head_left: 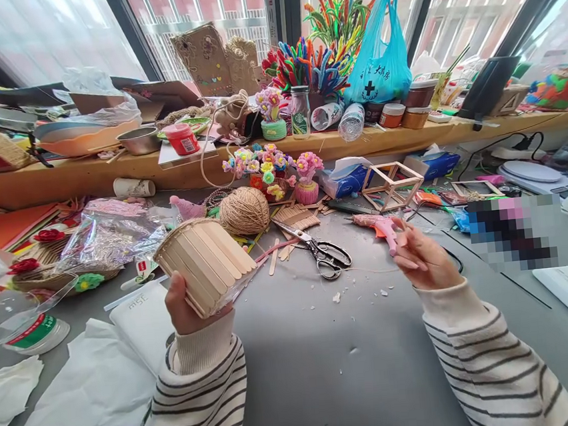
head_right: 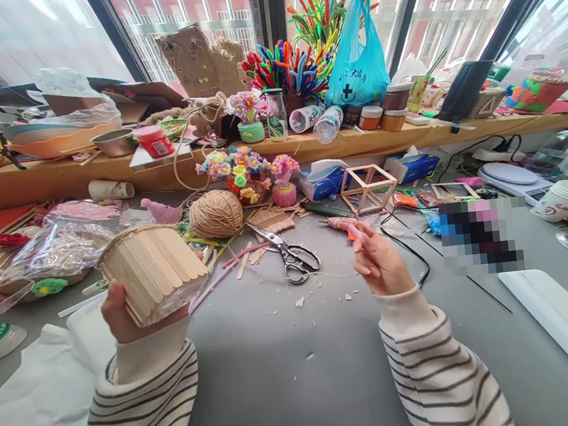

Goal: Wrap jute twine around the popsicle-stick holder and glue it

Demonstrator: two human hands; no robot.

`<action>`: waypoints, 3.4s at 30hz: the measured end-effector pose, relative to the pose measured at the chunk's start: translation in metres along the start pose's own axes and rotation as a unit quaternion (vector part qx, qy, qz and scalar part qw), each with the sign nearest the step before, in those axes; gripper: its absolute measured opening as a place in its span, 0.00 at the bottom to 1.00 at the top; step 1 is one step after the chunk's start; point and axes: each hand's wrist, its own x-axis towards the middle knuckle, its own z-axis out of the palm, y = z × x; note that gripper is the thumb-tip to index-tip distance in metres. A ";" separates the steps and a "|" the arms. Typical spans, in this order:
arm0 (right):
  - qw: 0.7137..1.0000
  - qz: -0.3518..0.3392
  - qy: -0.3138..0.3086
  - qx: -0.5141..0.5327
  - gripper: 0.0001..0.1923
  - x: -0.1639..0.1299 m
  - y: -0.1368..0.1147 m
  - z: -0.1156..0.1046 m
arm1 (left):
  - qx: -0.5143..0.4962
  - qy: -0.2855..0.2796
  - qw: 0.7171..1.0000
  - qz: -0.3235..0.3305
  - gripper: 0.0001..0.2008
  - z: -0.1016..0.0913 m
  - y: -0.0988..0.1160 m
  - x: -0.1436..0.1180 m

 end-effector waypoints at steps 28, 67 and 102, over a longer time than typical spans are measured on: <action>0.933 -0.180 0.235 -0.203 0.18 -0.013 -0.074 -0.049 | 0.000 -0.054 0.988 -0.142 0.18 0.035 -0.037 0.041; 0.744 -0.388 -0.165 -0.519 0.09 -0.049 0.003 0.078 | 0.227 -0.211 0.927 -0.212 0.35 0.016 -0.053 -0.045; 0.685 -0.471 -0.146 -0.536 0.10 -0.059 0.010 0.086 | 0.202 -0.163 0.953 -0.157 0.38 0.028 -0.053 -0.054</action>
